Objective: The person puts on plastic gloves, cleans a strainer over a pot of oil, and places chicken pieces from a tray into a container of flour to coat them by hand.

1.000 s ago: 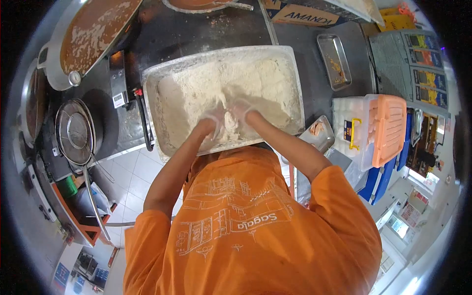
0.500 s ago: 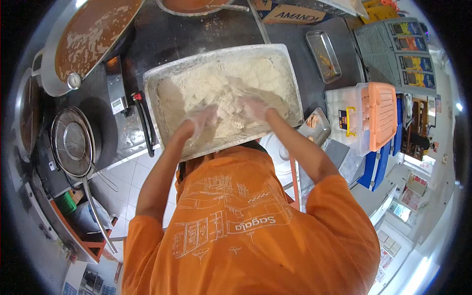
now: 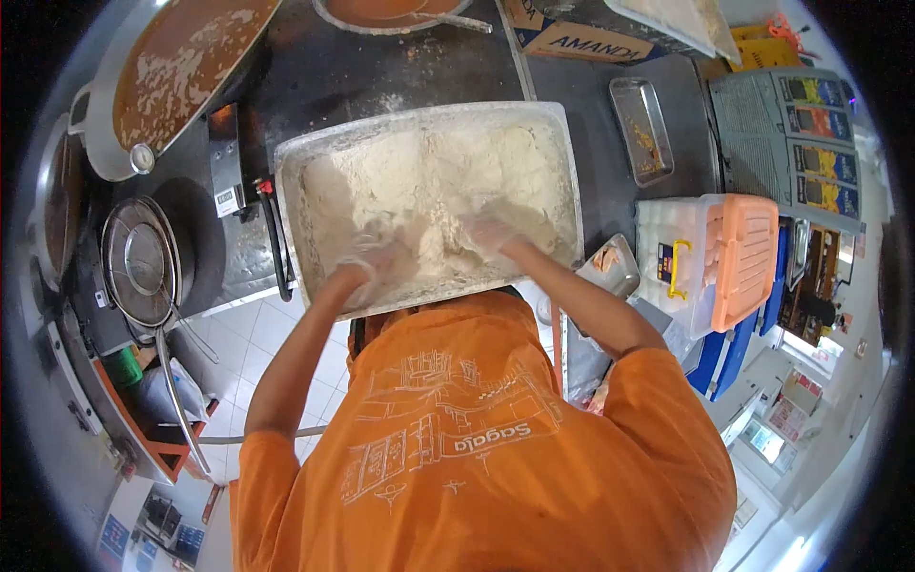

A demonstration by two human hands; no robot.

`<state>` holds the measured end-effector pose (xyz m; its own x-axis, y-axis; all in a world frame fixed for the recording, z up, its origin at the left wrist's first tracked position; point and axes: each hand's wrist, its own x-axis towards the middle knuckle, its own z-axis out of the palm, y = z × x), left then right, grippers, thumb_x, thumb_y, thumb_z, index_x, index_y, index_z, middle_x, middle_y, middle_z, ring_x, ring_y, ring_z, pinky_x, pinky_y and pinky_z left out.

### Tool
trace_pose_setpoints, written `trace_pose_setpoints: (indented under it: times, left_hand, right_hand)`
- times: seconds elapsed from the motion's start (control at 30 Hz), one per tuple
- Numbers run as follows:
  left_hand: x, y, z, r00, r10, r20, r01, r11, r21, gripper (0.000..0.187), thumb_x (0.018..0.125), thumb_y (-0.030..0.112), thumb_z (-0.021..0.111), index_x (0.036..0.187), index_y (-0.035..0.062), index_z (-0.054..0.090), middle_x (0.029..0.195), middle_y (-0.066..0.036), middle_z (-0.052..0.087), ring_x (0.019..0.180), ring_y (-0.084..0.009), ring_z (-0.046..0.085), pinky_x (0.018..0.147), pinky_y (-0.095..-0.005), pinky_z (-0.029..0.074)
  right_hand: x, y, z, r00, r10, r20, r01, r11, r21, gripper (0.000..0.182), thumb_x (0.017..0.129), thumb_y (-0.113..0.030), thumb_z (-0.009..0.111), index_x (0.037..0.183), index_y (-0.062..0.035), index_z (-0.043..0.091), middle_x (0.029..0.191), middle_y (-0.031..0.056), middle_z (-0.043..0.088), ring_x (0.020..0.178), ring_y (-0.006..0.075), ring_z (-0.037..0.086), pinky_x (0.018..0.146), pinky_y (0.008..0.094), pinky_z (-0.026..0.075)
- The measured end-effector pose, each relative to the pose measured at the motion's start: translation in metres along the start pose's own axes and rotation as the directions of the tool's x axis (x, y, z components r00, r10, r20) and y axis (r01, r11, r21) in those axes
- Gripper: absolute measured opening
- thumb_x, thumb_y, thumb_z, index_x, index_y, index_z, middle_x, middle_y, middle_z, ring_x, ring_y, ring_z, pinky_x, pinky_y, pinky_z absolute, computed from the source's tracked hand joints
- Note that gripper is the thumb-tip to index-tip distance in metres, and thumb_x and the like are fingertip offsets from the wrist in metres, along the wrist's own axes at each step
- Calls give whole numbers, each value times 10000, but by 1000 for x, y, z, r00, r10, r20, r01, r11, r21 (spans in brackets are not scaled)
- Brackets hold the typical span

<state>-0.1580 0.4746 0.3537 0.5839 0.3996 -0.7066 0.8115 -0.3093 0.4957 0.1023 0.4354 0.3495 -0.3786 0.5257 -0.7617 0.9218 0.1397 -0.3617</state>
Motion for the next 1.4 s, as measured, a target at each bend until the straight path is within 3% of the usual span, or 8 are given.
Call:
trace_pose_setpoints:
  times: [0.2,0.3,0.57,0.67,0.87,0.97,1.33,1.4]
  left_hand:
    - [60,-35,53,788,130,-602,-184,983,-27,560,1026,378,330,1477,46,338,1392,-245,485,1282,-381,470,1062,-455,378]
    - [-4,19,-47,860,-170,-481,117,984,-138,579,1006,417,383,1442,37,406,1379,-233,507,1255,-364,490,1034,-434,404]
    - [113,10,9,809,-372,-455,-290,421,-859,554,980,468,453,1353,67,538,1403,-143,524,1231,-256,518,1044,-384,401]
    - [45,-5,-9,834,226,-504,-456,795,-400,619,960,483,480,1418,66,467,1435,-195,477,1275,-267,487,1070,-376,392]
    - [40,52,27,993,-122,-4,118,955,273,685,999,421,417,1547,81,185,1542,-217,314,1416,-309,323,1157,-386,289]
    - [31,47,12,954,-278,-109,86,607,-790,781,982,524,417,1547,54,153,1559,-227,270,1407,-339,328,1138,-402,293]
    - [31,86,-20,959,-217,185,285,734,-616,625,1040,460,257,1493,33,315,1446,-218,450,1280,-298,471,1091,-383,346]
    - [13,59,7,994,-3,-108,-61,806,-588,622,1036,440,301,1489,15,313,1427,-215,472,1277,-288,471,1089,-370,343]
  right_hand:
    - [34,-11,-11,967,173,-186,46,601,798,524,999,-359,418,1363,10,497,1307,245,563,1253,356,504,1037,414,399]
    - [37,55,-30,553,-524,-648,411,848,-334,546,981,-389,413,1329,18,517,1275,258,582,1230,348,530,1023,423,409]
    - [44,2,-78,878,-64,-474,278,875,397,356,1013,-218,372,1145,47,570,1185,145,608,1083,255,576,986,416,434]
    - [3,46,-80,774,-609,-172,486,746,-455,424,1001,-321,381,1104,12,623,1118,245,645,1063,358,601,1048,395,387]
    - [6,20,3,954,-116,-276,193,944,268,557,1033,-396,385,1421,2,417,1388,212,506,1157,255,546,1052,339,404]
    - [0,11,-16,982,-181,-61,167,661,731,503,1033,-323,366,1446,-39,406,1454,195,454,1253,286,509,1103,332,365]
    - [11,-28,-30,999,11,45,-14,997,70,533,847,-112,536,1370,-32,477,1330,202,540,1188,293,546,984,377,445]
    - [-8,-33,-35,933,339,124,-93,-106,990,555,818,-92,591,1358,-26,481,1315,153,558,1193,232,538,985,352,447]
